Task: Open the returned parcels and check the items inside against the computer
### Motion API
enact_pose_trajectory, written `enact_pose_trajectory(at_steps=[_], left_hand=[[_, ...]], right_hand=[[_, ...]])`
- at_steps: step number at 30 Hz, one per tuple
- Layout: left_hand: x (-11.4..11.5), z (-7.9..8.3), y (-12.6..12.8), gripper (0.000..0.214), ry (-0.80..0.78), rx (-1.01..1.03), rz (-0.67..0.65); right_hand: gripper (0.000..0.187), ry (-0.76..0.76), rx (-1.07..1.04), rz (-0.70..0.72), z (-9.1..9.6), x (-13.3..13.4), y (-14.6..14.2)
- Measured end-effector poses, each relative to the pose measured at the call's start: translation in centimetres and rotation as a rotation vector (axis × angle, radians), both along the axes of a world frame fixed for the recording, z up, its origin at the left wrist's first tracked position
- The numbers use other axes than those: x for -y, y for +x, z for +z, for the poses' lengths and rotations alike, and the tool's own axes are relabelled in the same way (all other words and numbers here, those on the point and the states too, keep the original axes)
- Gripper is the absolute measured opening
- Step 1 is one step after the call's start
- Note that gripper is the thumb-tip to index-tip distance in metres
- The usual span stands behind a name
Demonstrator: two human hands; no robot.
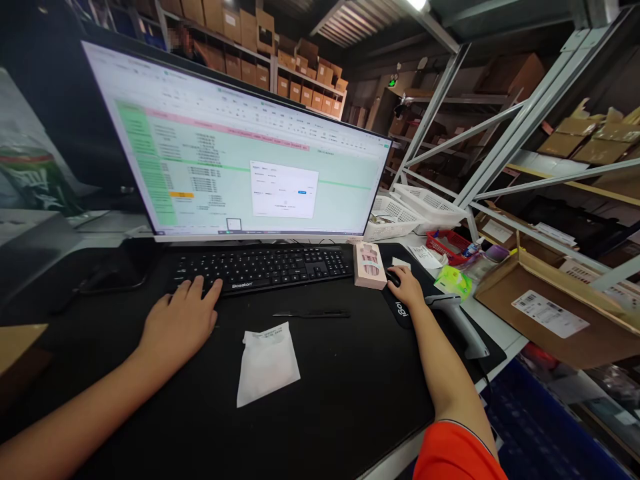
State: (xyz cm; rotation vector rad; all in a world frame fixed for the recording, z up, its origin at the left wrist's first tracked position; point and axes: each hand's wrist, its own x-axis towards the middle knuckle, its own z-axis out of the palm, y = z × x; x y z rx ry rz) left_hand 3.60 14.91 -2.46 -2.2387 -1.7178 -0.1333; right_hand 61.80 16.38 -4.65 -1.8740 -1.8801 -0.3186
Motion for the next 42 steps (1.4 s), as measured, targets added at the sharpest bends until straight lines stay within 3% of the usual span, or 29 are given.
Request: enact_pose_trajectory(at_steps=[33, 42], left_hand=[[0.26, 0.63, 0.30, 0.060, -0.040, -0.069, 0.054], [0.26, 0.59, 0.34, 0.060, -0.045, -0.003, 0.038]], right_hand=[[0.044, -0.024, -0.013, 0.002, -0.01, -0.16, 0.19], [0.039, 0.004, -0.036, -0.012, -0.24, -0.43, 0.12]])
